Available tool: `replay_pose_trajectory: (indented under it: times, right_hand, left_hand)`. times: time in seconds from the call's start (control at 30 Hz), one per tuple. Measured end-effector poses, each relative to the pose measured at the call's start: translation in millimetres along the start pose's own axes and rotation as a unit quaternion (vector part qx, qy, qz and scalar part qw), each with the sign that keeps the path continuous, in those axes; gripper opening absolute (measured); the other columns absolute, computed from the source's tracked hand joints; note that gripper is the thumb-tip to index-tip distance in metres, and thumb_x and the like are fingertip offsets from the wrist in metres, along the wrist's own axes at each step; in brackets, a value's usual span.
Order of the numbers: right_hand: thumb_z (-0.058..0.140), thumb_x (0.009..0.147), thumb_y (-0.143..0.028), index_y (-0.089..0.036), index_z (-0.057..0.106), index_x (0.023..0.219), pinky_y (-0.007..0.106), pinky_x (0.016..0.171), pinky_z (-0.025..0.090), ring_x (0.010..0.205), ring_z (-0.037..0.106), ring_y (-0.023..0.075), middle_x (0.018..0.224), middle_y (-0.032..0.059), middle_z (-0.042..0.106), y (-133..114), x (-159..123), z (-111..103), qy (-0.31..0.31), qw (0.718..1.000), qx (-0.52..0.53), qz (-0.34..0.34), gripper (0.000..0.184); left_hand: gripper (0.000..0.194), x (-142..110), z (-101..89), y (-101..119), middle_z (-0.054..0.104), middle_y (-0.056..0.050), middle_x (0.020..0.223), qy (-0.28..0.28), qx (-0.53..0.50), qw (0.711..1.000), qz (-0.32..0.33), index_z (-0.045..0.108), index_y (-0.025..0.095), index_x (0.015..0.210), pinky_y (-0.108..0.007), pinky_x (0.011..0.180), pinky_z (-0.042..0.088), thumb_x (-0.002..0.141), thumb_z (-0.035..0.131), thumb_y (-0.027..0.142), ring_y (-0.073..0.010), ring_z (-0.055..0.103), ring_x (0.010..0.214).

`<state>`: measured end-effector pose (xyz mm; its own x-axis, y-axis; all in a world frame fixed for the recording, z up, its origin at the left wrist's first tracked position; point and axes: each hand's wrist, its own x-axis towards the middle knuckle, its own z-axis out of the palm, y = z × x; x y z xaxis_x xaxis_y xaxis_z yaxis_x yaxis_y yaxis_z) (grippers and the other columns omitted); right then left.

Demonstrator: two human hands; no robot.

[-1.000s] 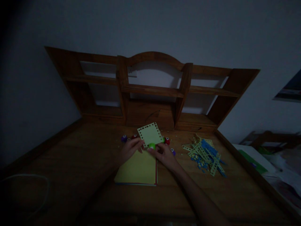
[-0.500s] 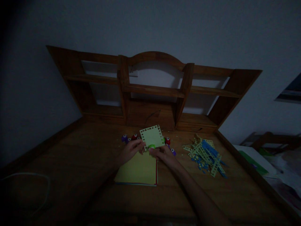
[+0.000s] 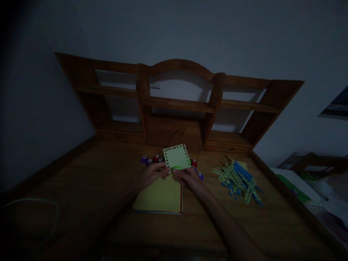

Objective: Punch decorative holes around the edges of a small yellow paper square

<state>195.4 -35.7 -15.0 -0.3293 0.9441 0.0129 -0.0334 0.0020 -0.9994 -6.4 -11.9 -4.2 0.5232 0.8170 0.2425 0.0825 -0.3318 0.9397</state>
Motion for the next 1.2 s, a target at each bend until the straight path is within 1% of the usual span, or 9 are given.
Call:
replay_pose_trajectory:
  times: [0.07, 0.17, 0.3, 0.43, 0.63, 0.9, 1.03, 1.2]
  right_hand:
    - [0.062, 0.081, -0.048, -0.017, 0.05, 0.057, 0.026, 0.046, 0.013, 0.045, 0.027, 0.0079, 0.049, -0.0045, 0.038, -2, -1, 0, 0.002, 1.0, 0.0, 0.002, 0.041]
    - [0.063, 0.081, -0.047, -0.016, 0.052, 0.059, 0.025, 0.045, 0.014, 0.046, 0.029, 0.0079, 0.05, -0.0041, 0.041, -8, -4, 1, 0.007, 1.0, -0.001, 0.011, 0.039]
    - [0.066, 0.078, -0.046, -0.016, 0.058, 0.068, 0.025, 0.045, 0.017, 0.048, 0.033, 0.0087, 0.055, -0.0029, 0.047, -12, -7, 3, 0.016, 1.0, 0.008, 0.005, 0.032]
    - [0.068, 0.076, -0.047, -0.016, 0.061, 0.073, 0.024, 0.044, 0.018, 0.047, 0.034, 0.0085, 0.055, -0.0023, 0.049, -11, -6, 5, 0.003, 1.0, 0.022, 0.012, 0.032]
    - [0.067, 0.077, -0.046, -0.015, 0.061, 0.075, 0.023, 0.044, 0.017, 0.047, 0.036, 0.0078, 0.061, -0.0007, 0.055, -7, -3, 6, 0.0, 0.999, 0.046, -0.002, 0.032]
    - [0.067, 0.077, -0.047, -0.015, 0.062, 0.069, 0.024, 0.044, 0.017, 0.047, 0.035, 0.0083, 0.061, 0.001, 0.056, -2, -2, 5, 0.012, 0.999, 0.037, 0.003, 0.033]
    - [0.067, 0.077, -0.045, -0.014, 0.064, 0.072, 0.024, 0.045, 0.019, 0.047, 0.036, 0.0082, 0.064, 0.0021, 0.059, 1, -2, 5, 0.01, 0.999, 0.038, 0.0, 0.032]
    - [0.068, 0.076, -0.046, -0.014, 0.062, 0.068, 0.024, 0.043, 0.018, 0.046, 0.034, 0.008, 0.059, 0.0009, 0.056, -2, -2, 7, 0.014, 0.999, 0.032, 0.001, 0.034]
  left_hand:
    - [0.033, -1, 0.5, -1, 0.058, -0.001, 0.073, -0.007, 0.012, 1.0, 0.003, 0.06, 0.013, 0.078, -0.023, 0.062, 0.044, 0.085, 0.053, 0.045, -0.0124, 0.054, 0.067]
    - [0.033, -1, 0.8, -4, 0.059, -0.002, 0.073, -0.01, 0.014, 1.0, 0.003, 0.061, 0.013, 0.079, -0.023, 0.062, 0.044, 0.085, 0.053, 0.045, -0.0124, 0.055, 0.067]
    - [0.032, 0, -0.2, -7, 0.06, -0.003, 0.074, -0.031, 0.004, 1.0, 0.003, 0.062, 0.013, 0.081, -0.022, 0.061, 0.045, 0.085, 0.053, 0.044, -0.0131, 0.056, 0.068]
    - [0.032, 0, -1.8, -6, 0.061, -0.003, 0.076, -0.049, -0.006, 0.999, 0.009, 0.063, 0.013, 0.082, -0.023, 0.062, 0.046, 0.084, 0.055, 0.044, -0.0131, 0.057, 0.068]
    - [0.032, 1, -1.8, -9, 0.062, -0.004, 0.077, -0.047, -0.015, 0.999, 0.005, 0.064, 0.012, 0.084, -0.024, 0.062, 0.047, 0.084, 0.056, 0.044, -0.0136, 0.057, 0.068]
    - [0.03, 1, -2.9, -8, 0.06, -0.003, 0.074, -0.055, -0.02, 0.998, 0.005, 0.062, 0.013, 0.08, -0.024, 0.063, 0.047, 0.084, 0.055, 0.042, -0.0129, 0.056, 0.067]
    - [0.031, 1, -3.3, -10, 0.061, -0.003, 0.075, -0.056, -0.019, 0.998, 0.009, 0.063, 0.013, 0.081, -0.024, 0.062, 0.047, 0.085, 0.055, 0.042, -0.013, 0.056, 0.067]
    - [0.032, 1, -3.2, -13, 0.061, -0.004, 0.075, -0.056, -0.004, 0.998, 0.001, 0.063, 0.012, 0.081, -0.024, 0.064, 0.046, 0.085, 0.055, 0.043, -0.0135, 0.057, 0.068]
